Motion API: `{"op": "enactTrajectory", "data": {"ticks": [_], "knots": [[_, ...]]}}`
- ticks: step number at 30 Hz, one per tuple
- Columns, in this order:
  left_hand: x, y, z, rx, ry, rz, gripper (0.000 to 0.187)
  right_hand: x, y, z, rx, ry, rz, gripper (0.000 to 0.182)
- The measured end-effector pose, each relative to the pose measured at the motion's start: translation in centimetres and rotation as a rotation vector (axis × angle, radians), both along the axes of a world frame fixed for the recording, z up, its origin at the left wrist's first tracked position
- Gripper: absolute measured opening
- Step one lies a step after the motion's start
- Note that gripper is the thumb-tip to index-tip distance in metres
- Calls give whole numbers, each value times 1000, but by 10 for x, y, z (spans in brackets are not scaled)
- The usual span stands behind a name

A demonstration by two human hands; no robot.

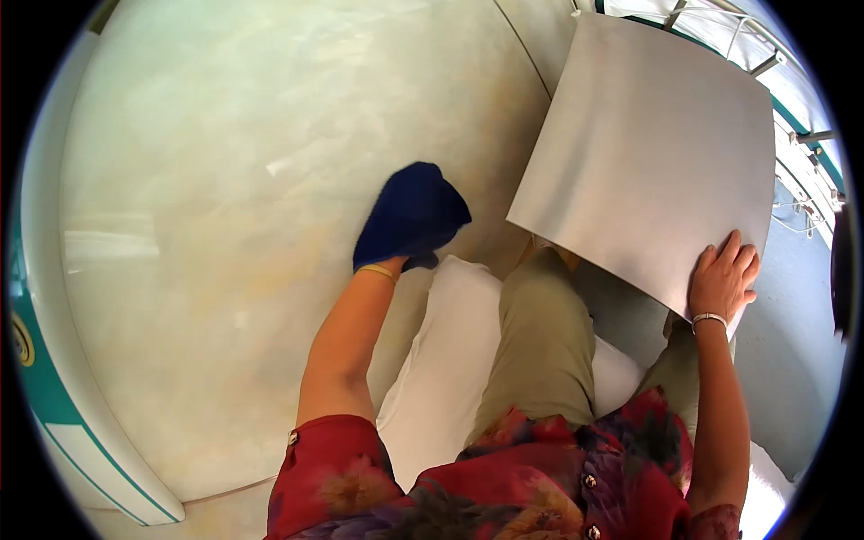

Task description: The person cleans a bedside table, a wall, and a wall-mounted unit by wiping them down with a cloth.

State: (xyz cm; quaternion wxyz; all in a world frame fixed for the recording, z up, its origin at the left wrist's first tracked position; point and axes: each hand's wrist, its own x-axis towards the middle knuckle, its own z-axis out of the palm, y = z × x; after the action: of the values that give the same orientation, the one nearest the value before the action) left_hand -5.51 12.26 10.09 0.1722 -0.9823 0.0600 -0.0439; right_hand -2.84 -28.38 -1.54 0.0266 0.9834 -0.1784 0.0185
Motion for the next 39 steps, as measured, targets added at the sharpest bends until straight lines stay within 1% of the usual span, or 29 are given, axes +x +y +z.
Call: {"op": "enactTrajectory", "data": {"ticks": [3, 6, 9, 11, 14, 16, 21, 25, 27, 29, 31, 33, 39], "knots": [[17, -10, -39, -54, 129, 6, 33, -2, -1, -2, -6, -18, 19, 47], [24, -17, -63, -90, 227, 19, 33, -4, -1, 0, -4, -28, 32, 48], [22, -21, -73, -117, 293, 31, 34, -4, -1, 1, -1, -21, 37, 48], [18, -21, -68, -126, 301, 22, 34, -4, 0, 2, 6, -20, 41, 48], [12, -19, -44, -119, 263, -6, 34, -4, -1, 2, -6, -32, 45, 48], [9, -17, -17, -94, 194, -46, 34, -2, -1, 4, 10, -21, 37, 47], [-3, -1, 78, 36, -70, -113, 35, 0, 2, 8, 11, -19, 26, 46], [-18, 17, 152, 179, -283, -81, 35, 0, 1, 9, 2, -15, 25, 46], [-22, 25, 174, 238, -362, -51, 35, 0, 0, 7, 10, -27, 30, 46], [-19, 29, 183, 274, -413, -28, 35, -1, 0, 6, 14, -41, 28, 46], [-9, 30, 179, 282, -435, -28, 35, -2, 1, 7, 12, -30, 28, 45], [12, 28, 165, 271, -433, -40, 35, -2, 0, 7, 17, -27, 28, 46], [93, 12, 87, 158, -334, -99, 36, -3, 0, 3, 28, -24, 21, 47]]}}
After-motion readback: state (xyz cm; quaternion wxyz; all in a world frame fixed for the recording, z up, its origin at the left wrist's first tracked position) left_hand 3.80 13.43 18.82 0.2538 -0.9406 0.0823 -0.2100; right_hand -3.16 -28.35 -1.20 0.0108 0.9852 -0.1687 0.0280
